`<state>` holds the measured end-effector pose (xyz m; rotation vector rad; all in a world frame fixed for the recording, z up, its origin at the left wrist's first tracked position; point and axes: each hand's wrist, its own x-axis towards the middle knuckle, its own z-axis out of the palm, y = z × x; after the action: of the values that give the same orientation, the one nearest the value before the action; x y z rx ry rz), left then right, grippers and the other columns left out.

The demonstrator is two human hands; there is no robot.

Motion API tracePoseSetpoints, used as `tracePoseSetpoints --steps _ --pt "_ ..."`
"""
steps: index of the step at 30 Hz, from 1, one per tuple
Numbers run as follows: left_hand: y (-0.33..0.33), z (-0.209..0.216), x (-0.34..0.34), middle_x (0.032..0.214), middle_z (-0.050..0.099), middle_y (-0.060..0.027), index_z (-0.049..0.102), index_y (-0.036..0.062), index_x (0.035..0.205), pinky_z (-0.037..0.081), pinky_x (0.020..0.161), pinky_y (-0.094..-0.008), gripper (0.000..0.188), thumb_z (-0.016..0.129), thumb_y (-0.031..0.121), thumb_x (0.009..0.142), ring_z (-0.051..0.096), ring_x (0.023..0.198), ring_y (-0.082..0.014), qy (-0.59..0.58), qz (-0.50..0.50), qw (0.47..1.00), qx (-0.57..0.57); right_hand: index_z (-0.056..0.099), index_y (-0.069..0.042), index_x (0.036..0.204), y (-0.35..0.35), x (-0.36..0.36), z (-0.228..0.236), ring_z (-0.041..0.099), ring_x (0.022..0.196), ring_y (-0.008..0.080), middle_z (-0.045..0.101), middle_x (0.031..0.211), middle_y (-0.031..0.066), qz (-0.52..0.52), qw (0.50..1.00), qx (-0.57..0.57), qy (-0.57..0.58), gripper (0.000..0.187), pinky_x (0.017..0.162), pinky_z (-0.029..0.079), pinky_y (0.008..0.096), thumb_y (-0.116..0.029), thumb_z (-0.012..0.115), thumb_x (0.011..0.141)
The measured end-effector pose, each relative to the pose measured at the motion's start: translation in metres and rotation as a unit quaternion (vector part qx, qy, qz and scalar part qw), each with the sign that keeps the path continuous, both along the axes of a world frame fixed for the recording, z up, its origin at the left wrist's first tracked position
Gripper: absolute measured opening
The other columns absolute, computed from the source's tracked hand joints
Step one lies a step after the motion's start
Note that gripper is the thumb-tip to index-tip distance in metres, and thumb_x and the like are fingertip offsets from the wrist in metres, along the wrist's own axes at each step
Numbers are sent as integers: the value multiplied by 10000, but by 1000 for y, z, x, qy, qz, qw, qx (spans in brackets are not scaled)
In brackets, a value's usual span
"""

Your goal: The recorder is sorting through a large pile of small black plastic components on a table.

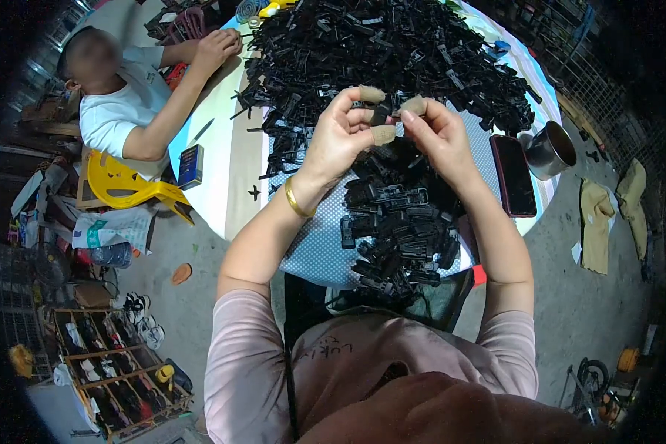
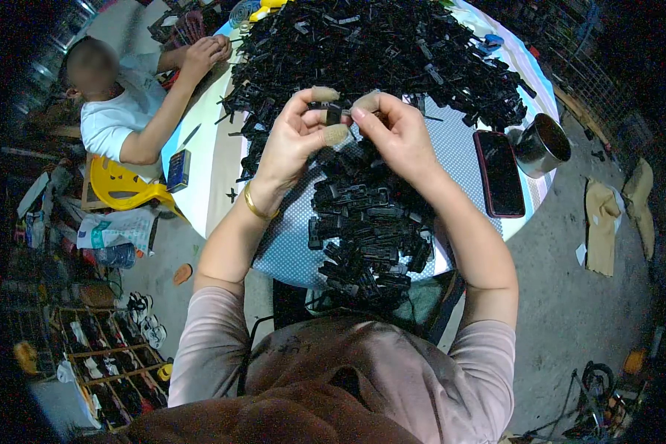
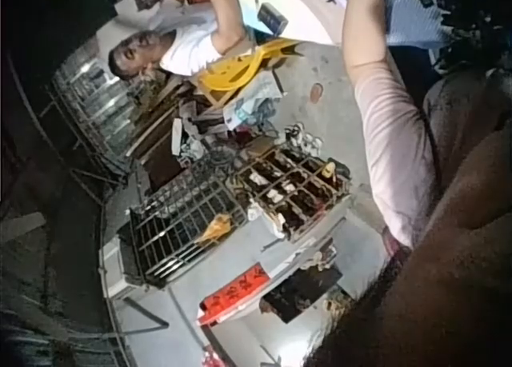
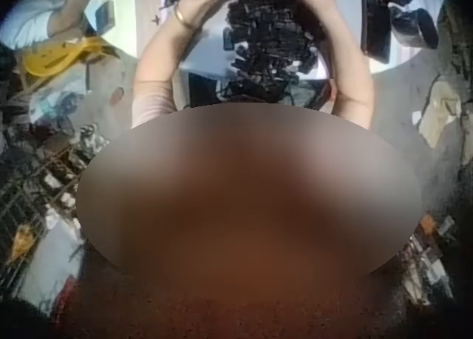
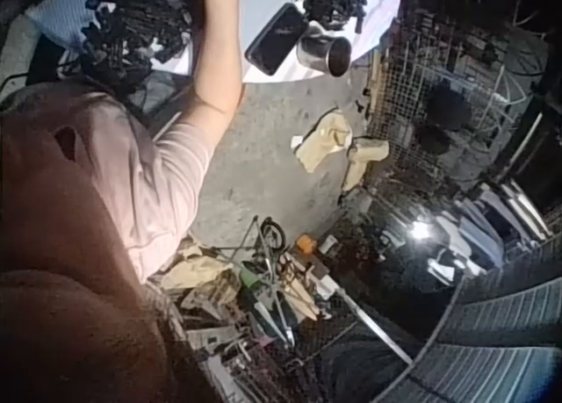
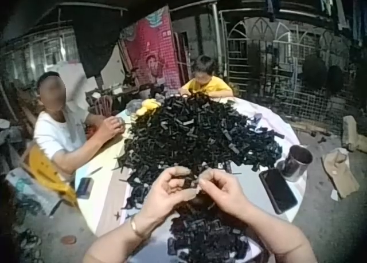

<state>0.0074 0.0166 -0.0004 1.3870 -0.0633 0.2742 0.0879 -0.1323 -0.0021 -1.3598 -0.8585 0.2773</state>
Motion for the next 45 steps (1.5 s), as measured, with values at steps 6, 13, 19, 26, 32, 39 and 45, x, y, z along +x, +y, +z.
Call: tracePoseSetpoints --steps 6,13,19,26,32,39,45 --pt "-14 2 -6 1009 586 -54 508 -7 1138 448 760 -207 401 621 12 754 544 863 -84 -61 91 989 98 561 -33 829 2 -2 -5 390 538 6 508 654 -44 -26 995 -51 -79 183 464 282 162 -209 523 858" --pt "-17 -8 -8 1048 581 -86 542 -18 1096 452 784 -222 328 591 -1 772 554 893 -112 -94 129 982 99 574 -9 789 1 -11 3 457 550 40 531 606 -16 -18 998 -63 -24 184 487 358 188 -182 537 837" --pt "-20 -4 -8 920 623 -102 625 -1 911 463 731 -274 191 616 28 723 576 817 -197 -230 268 859 372 572 -19 774 1 -12 1 443 524 32 522 594 -25 4 999 -52 9 184 467 349 182 -187 535 842" --pt "-15 6 -3 990 582 -120 473 -6 1113 475 798 -283 297 532 70 832 572 926 -186 -121 95 987 54 564 -22 826 -1 1 0 463 596 46 535 708 -12 -7 998 -39 -49 149 520 358 168 -171 575 820" --pt "7 3 2 1053 526 -170 391 -8 1164 481 833 -375 305 444 102 885 568 937 -276 -37 -88 958 -269 585 28 805 -4 3 7 559 752 137 580 819 73 -75 969 -4 -235 138 655 434 236 -23 652 696" --pt "4 4 -3 1088 517 -88 403 -6 1211 456 825 -273 393 511 90 846 537 957 -143 51 -61 997 20 585 -2 844 -6 2 5 534 720 66 583 793 18 -47 993 -68 -82 154 636 433 208 -55 663 722" --pt "-9 5 -5 1082 516 -100 403 -16 1191 451 814 -247 444 565 -5 778 527 973 -140 -50 -69 995 48 598 -20 817 -6 11 -2 467 591 36 557 695 -18 -8 996 -84 -27 210 529 380 186 -204 666 743"
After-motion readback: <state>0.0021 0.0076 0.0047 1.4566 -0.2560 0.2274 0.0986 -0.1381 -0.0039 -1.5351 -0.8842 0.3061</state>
